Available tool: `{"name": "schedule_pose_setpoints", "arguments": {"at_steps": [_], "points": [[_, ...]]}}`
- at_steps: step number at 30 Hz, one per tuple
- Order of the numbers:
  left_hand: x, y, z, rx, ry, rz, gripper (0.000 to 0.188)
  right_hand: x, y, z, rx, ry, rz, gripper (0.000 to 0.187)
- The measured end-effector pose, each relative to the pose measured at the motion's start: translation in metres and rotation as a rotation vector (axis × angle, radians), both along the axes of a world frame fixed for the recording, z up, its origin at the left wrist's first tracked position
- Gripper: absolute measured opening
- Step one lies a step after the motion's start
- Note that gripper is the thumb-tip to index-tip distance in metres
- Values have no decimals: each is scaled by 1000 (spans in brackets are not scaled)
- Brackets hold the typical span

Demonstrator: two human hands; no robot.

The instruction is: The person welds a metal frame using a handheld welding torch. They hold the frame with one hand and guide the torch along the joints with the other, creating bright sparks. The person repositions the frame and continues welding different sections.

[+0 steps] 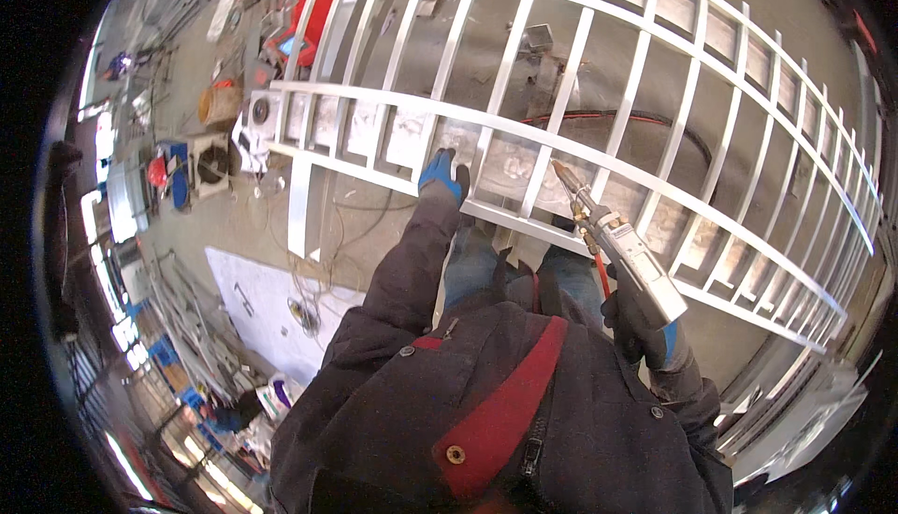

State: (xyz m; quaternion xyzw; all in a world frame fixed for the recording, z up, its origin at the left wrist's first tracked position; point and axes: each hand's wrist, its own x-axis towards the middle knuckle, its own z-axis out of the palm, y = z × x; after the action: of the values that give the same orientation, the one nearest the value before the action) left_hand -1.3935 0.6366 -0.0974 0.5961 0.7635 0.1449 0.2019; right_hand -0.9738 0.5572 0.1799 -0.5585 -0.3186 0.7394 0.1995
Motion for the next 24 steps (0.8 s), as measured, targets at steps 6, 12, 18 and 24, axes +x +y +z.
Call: {"name": "schedule_pose_setpoints", "arguments": {"at_steps": [6,12,18,24], "points": [[12,24,-13,-25,166,123,53,79,14,-8,-84,60,-111,50],[1,39,-29,-28,248,148,55,116,90,32,33,-84,-89,48],[-7,54,-43,46,253,211,61,62,186,83,98,-232,229,43],[-15,66,-49,36,239,208,61,-32,259,90,40,-372,397,49]]}}
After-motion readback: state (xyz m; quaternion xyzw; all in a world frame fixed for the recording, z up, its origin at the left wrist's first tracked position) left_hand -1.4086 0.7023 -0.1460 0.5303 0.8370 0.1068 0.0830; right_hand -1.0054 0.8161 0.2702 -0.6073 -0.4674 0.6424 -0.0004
